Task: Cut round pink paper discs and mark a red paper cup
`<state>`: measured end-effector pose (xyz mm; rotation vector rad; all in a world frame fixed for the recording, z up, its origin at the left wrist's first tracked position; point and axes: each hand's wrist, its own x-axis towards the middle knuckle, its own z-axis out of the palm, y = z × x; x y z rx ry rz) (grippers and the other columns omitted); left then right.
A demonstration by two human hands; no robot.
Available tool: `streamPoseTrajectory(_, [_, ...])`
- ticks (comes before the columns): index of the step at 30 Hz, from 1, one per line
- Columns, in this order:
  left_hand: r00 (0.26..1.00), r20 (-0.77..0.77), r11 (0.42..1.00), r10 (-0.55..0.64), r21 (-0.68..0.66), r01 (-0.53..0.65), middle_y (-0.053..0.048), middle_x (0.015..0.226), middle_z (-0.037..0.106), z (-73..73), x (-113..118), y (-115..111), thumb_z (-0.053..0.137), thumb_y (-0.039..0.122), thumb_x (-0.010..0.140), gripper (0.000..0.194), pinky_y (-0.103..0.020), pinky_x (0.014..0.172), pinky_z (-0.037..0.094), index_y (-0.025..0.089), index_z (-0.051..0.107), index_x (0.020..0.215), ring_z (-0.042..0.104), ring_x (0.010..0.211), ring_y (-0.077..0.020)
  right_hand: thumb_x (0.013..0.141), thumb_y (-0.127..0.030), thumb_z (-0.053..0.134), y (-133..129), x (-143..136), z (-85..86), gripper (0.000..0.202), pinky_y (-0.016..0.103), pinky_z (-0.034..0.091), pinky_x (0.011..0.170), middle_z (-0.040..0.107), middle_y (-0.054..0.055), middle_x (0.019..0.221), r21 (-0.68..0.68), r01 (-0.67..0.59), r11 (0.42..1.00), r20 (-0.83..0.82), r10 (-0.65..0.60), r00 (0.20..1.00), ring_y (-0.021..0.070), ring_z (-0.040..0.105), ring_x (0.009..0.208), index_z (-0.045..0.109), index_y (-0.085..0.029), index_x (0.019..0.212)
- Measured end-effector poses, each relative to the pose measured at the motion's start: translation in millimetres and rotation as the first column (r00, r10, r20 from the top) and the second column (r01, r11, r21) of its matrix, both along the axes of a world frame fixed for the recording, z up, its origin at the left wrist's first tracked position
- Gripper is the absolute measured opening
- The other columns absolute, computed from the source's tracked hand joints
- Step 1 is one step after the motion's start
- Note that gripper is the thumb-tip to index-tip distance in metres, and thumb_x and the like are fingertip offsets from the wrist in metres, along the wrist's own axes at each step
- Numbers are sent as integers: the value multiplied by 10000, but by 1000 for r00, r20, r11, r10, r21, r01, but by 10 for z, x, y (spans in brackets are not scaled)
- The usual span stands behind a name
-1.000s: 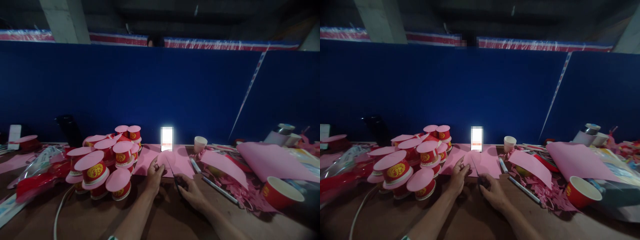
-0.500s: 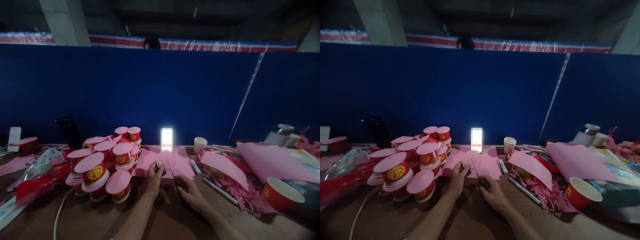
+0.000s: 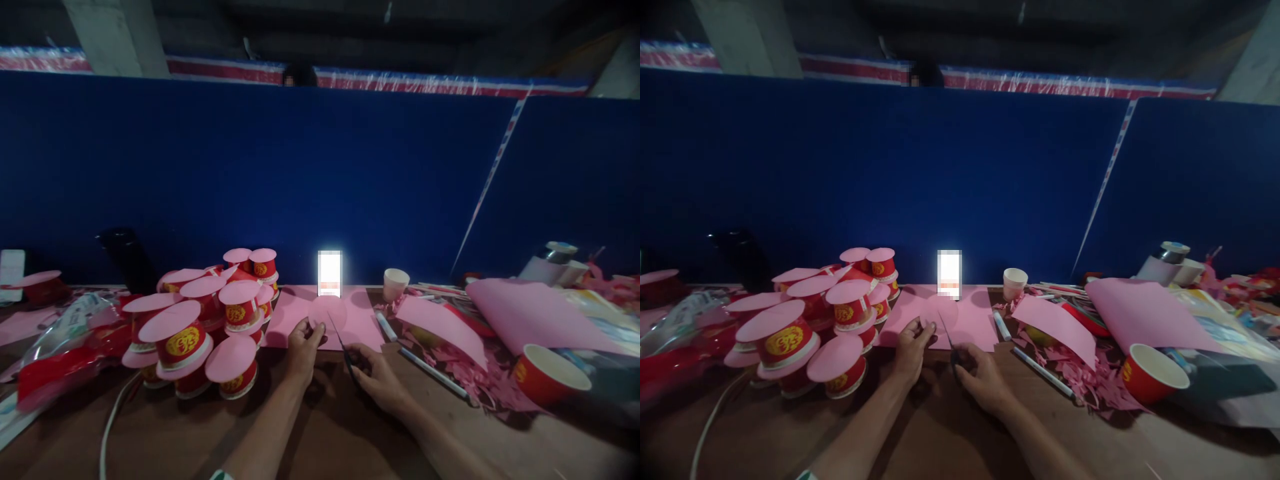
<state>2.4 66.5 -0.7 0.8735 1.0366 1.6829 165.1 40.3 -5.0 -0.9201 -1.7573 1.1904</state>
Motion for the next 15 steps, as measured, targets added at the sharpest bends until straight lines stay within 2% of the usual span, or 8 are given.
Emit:
streamPoseTrajectory(7, [1000,13,1000,2,-6,-1,-15,724,592,20,1,-3,681,334,617,296,-221,596,474,130,614,821,532,621,-88,788,-308,559,10,4,-16,341,309,473,774,635,79,992,12,5,1000,-14,-5,1000,207,587,889,556,-158,1094])
streamPoseTrajectory(15, [1000,10,1000,11,-9,-11,-3,693,591,13,0,5,683,338,613,289,-220,590,471,139,624,814,529,599,-88,795,-289,548,0,-2,9,311,303,473,749,641,68,944,11,8,1000,11,-9,1000,203,586,859,555,-157,1076])
